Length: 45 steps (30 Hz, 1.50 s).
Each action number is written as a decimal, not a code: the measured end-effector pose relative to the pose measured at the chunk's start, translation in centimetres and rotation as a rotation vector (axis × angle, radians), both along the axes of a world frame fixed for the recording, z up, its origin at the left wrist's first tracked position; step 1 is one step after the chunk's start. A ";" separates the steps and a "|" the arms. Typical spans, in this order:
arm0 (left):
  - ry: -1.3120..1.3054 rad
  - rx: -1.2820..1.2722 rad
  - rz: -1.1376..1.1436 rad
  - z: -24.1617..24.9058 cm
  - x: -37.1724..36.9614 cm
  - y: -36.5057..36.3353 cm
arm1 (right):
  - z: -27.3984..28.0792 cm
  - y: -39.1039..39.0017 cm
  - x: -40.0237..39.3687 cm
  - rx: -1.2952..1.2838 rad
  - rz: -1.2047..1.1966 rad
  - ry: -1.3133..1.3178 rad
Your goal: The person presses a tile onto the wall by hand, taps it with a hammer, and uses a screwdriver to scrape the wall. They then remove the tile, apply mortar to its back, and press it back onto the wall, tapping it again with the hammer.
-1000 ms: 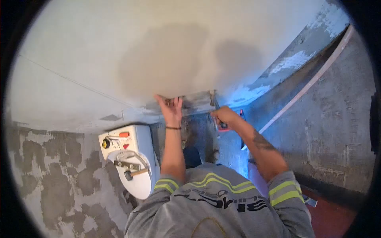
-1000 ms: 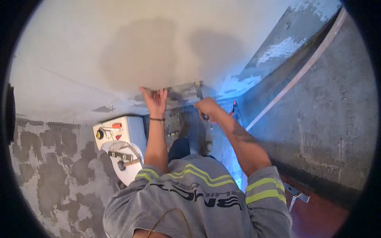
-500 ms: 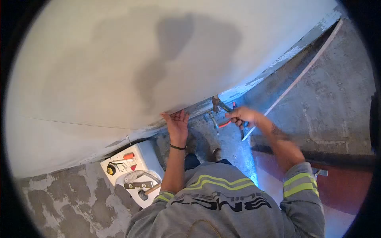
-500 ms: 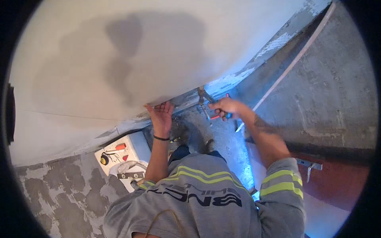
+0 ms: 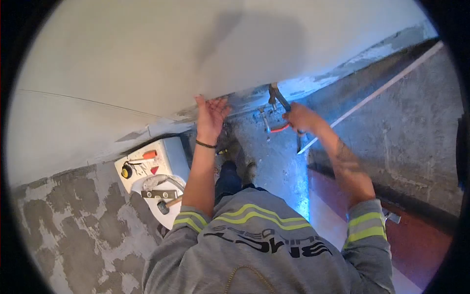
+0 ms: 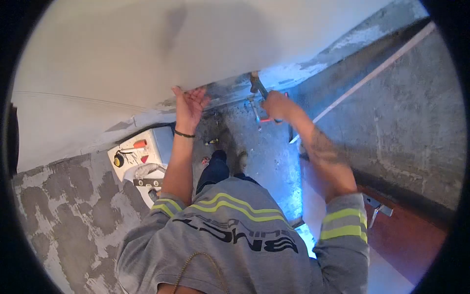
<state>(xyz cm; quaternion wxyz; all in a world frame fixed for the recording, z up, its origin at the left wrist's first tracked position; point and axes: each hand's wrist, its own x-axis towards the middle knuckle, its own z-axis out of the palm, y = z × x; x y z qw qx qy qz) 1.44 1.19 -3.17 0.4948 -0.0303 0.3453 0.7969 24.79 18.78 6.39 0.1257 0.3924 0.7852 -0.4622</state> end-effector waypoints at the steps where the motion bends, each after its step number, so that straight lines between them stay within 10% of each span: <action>1: 0.003 -0.016 -0.007 -0.1 0.0 -0.1 | 0.9 0.8 -0.5 -0.014 0.091 -0.134; 4: 0.050 -0.024 0.024 0.6 0.7 0.3 | -1.9 6.4 1.7 -0.213 0.159 -0.418; 6: 0.037 -0.136 0.103 1.7 0.9 0.9 | -3.7 9.4 4.3 0.157 0.791 -0.856; 8: 0.027 -0.106 0.090 0.9 0.9 0.7 | -8.8 8.8 12.1 0.573 0.613 -0.325; 12: 0.043 -0.185 0.056 2.4 1.1 0.7 | -6.3 1.4 10.3 0.268 0.343 -0.409; 16: 0.071 -0.133 0.044 0.7 1.1 0.8 | -4.0 -7.0 3.9 -0.619 -0.510 -0.095; 27: 0.095 -0.229 0.047 0.6 1.5 1.1 | 0.7 -7.4 -7.6 -0.443 -0.201 -0.118; 43: -0.030 -0.183 0.234 1.5 1.3 -0.1 | -1.5 -10.4 -8.4 -0.599 -0.398 0.063; 45: -0.117 0.037 0.349 0.9 0.9 -0.6 | -4.8 -11.2 -6.7 -0.087 -0.048 0.269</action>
